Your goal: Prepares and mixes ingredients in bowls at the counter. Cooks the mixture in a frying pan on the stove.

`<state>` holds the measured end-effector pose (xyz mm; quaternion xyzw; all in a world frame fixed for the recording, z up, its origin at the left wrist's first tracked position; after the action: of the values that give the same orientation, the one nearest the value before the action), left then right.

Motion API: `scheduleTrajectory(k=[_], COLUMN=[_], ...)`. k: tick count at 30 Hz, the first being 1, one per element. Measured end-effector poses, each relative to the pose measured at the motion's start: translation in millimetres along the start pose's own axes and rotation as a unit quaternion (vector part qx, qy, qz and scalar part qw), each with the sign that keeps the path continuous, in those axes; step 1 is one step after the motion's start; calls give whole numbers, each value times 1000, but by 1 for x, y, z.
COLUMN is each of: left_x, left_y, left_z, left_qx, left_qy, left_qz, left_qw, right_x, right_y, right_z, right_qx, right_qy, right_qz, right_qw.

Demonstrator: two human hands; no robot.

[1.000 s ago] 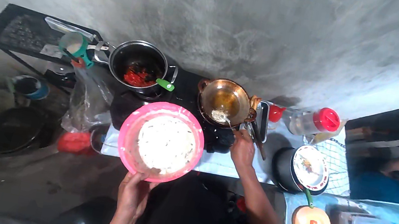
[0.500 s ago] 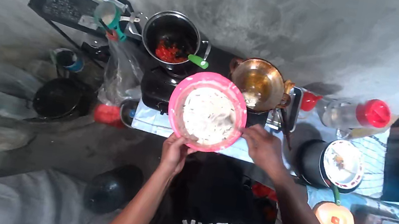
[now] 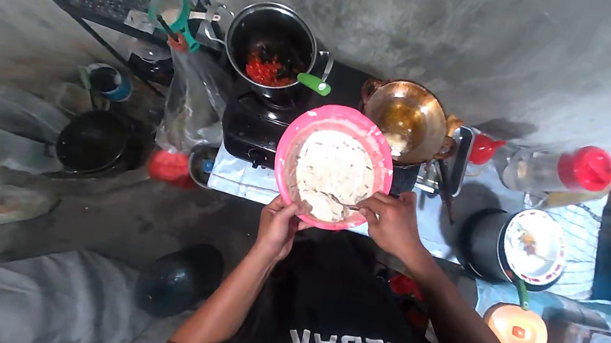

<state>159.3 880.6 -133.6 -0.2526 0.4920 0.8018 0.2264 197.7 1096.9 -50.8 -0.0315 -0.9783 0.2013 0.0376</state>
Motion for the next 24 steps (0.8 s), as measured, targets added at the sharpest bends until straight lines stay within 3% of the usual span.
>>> scheduleTrajectory(k=[9, 16, 24], left_x=[0, -1, 4], left_y=[2, 8, 17], left_z=[6, 20, 40], left_qx=[10, 16, 29], left_qy=[-11, -16, -56], left_qz=[-2, -23, -59], left_qw=[1000, 999, 996], right_x=[-6, -8, -17], right_y=[34, 35, 52], right_z=[-12, -57, -72], right_qx=[89, 22, 54], right_qy=[28, 125, 152], right_qz=[124, 97, 142], right_qw=[988, 987, 977])
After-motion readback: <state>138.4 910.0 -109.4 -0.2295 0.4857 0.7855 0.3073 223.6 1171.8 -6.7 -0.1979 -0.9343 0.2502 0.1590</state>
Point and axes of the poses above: each hand's wrist, its own x-axis towards the middle knuckle, its own z-axis out of the palm, y = z × x, the point moved 9 cm from there along x, towards the middle knuckle, and after that the axes turned 9 degrees about y, right-handed, at the moved point
